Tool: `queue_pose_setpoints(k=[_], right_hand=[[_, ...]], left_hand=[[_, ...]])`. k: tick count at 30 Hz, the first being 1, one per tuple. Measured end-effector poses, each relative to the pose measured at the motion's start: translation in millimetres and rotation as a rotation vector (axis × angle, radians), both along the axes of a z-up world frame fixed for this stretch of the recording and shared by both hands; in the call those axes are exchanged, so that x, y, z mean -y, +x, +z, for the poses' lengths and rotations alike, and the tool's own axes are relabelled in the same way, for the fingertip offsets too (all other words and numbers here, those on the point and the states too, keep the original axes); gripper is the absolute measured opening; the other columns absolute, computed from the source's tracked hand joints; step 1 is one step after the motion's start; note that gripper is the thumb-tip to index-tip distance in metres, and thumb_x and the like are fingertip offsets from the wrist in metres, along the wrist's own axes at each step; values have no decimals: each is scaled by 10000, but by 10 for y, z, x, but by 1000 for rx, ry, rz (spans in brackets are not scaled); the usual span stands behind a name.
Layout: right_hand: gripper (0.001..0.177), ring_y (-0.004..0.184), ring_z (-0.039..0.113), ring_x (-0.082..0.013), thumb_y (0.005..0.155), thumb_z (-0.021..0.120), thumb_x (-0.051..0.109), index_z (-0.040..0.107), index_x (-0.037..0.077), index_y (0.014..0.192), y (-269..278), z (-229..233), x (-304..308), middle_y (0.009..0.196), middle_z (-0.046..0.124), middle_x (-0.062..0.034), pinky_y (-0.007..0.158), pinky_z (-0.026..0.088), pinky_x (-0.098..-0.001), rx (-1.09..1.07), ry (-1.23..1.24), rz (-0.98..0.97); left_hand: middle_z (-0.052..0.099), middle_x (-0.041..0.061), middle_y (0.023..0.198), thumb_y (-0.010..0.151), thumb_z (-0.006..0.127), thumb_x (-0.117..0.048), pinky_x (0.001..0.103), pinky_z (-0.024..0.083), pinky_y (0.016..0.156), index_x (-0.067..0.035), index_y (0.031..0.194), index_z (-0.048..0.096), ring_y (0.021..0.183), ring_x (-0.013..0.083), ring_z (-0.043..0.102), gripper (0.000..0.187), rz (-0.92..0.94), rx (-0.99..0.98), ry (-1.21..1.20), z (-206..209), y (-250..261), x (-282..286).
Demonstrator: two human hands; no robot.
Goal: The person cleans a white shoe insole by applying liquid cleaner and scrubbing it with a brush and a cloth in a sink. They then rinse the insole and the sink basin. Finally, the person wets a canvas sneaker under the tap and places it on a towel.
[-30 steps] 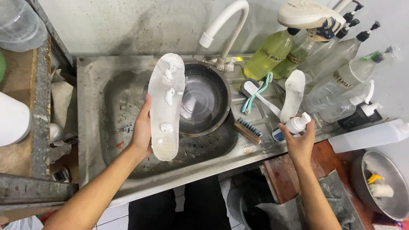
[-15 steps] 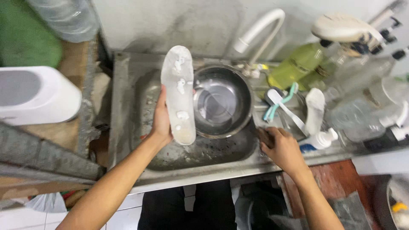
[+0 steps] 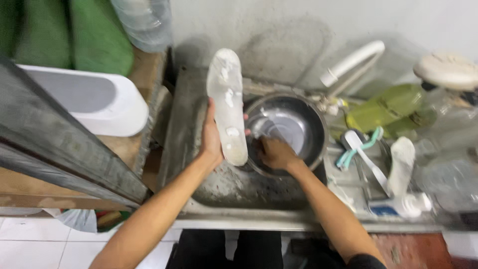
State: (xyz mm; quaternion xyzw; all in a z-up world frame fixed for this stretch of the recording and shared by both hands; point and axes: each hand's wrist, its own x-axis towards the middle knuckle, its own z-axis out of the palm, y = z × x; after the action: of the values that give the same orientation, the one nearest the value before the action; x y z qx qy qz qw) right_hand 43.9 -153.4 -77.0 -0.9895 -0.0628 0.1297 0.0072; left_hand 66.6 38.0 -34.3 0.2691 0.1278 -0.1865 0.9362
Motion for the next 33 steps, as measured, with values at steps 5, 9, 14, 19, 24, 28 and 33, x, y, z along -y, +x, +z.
queue_pose_setpoints(k=[5, 9, 14, 19, 24, 28, 33], right_hand=[[365, 968, 618, -431, 809, 500, 64, 561, -36, 1155, -24, 743, -280, 951, 650, -261, 847, 456, -546, 61, 923, -215], [290, 819, 535, -132, 882, 568, 68, 458, 145, 1139, 287, 443, 211, 945, 522, 2, 659, 602, -504, 1, 1692, -421], [463, 823, 653, -436, 783, 645, 51, 489, 13, 1218, 219, 637, 388, 983, 633, -258, 625, 552, -577, 323, 304, 93], [293, 959, 636, -307, 846, 585, -30, 609, 72, 1120, -292, 1302, -157, 992, 642, -89, 773, 551, -416, 650, 411, 501], [323, 1140, 576, -327, 897, 527, 32, 619, 148, 1184, -401, 924, -332, 1185, 616, -83, 858, 501, -414, 773, 223, 1007], [306, 1148, 577, -342, 942, 468, 111, 607, 174, 1207, -347, 795, -341, 1191, 621, -89, 833, 514, -395, 739, 256, 1073], [309, 1158, 578, -362, 1000, 393, 212, 591, 206, 1237, -219, 817, -161, 1199, 628, -97, 801, 531, -371, 671, 305, 1117]], left_hand=[[662, 136, 1145, 780, 506, -710, 504, 592, 701, -166, 1208, 596, 939, 291, 668, 698, 2, -38, 54, -178, 86, 45], [615, 133, 1251, 837, 516, -613, 412, 611, 644, -168, 1255, 551, 942, 264, 661, 611, -28, 52, 15, -25, 44, 5], [599, 135, 1283, 866, 526, -533, 344, 597, 692, -134, 1283, 547, 977, 238, 655, 578, -76, 158, 39, 13, 44, 19], [615, 144, 1252, 864, 570, -499, 335, 587, 729, -118, 1259, 570, 970, 229, 657, 548, -99, 118, -29, 51, -37, 40], [633, 139, 1219, 861, 576, -523, 391, 596, 752, -89, 1250, 595, 960, 264, 661, 583, -231, -11, -151, 212, -195, 44], [630, 160, 1204, 826, 597, -604, 549, 560, 746, -117, 1280, 579, 965, 352, 660, 666, -460, 60, -74, 376, -256, -10], [686, 106, 1090, 845, 590, -612, 498, 595, 661, -153, 1194, 638, 848, 300, 700, 579, -501, 24, -42, 40, -78, 81]])
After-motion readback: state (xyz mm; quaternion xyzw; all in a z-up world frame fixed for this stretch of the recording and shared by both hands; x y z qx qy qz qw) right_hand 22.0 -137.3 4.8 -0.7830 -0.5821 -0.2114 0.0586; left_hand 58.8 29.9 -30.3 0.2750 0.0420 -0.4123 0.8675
